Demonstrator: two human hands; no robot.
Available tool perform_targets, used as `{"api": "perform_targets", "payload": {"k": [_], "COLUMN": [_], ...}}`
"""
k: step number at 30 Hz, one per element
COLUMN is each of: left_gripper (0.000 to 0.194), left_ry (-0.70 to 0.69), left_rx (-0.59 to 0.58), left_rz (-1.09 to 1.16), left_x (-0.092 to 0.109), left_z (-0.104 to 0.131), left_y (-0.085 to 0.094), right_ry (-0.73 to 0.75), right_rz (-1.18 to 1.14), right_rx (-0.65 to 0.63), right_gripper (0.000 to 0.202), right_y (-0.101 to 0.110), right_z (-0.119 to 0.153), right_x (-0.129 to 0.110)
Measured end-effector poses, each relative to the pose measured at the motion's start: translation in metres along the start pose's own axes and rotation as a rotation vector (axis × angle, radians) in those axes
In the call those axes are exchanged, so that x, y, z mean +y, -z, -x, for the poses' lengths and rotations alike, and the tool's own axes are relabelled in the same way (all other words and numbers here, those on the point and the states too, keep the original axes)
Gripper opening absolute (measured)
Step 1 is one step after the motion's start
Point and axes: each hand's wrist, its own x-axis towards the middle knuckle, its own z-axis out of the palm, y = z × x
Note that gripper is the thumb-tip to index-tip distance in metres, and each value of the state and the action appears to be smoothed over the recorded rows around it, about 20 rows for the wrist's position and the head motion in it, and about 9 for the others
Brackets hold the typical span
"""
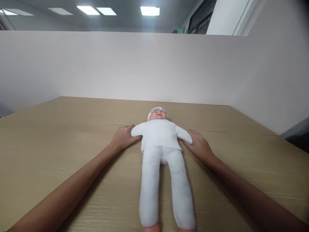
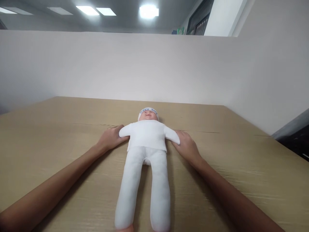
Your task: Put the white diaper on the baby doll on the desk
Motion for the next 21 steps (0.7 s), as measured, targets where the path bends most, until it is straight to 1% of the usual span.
{"api": "perform_targets", "payload": {"k": [3, 5, 8, 11, 13, 16, 18, 21], "left_gripper": [0.048, 0.051, 0.063, 0.072, 0.073, 0.072, 0.07, 0.069], "left_ry": [0.004, -0.023, -0.096, -0.164, -0.154, -0.083, -0.046, -0.033], "left_rx": [0.015, 0.057, 0.141, 0.173, 0.164, 0.138, 0.13, 0.134], "left_rz": [-0.037, -0.077, -0.11, -0.052, 0.009, 0.08, 0.123, 0.177], "left_x": [-0.008, -0.014, -0.027, -0.041, -0.049, -0.056, -0.058, -0.058], "left_z": [-0.021, -0.027, -0.024, -0.017, -0.017, -0.024, -0.029, -0.032], "left_y": [-0.009, -0.013, -0.016, -0.015, -0.016, -0.02, -0.023, -0.025], "right_ry": [0.004, 0.026, 0.069, 0.065, 0.042, -0.006, -0.029, -0.043], "right_rz": [-0.006, -0.006, -0.013, -0.054, -0.085, -0.108, -0.118, -0.116], "right_rx": [0.01, 0.026, 0.026, -0.015, -0.04, -0.057, -0.059, -0.056], "right_gripper": [0.032, 0.033, 0.038, 0.042, 0.043, 0.044, 0.045, 0.046], "right_y": [-0.007, -0.006, 0.0, 0.007, 0.009, 0.006, 0.005, 0.006], "right_z": [-0.018, -0.021, -0.017, -0.014, -0.016, -0.021, -0.022, -0.023], "right_x": [0.007, 0.009, 0.01, 0.01, 0.012, 0.016, 0.017, 0.017]}}
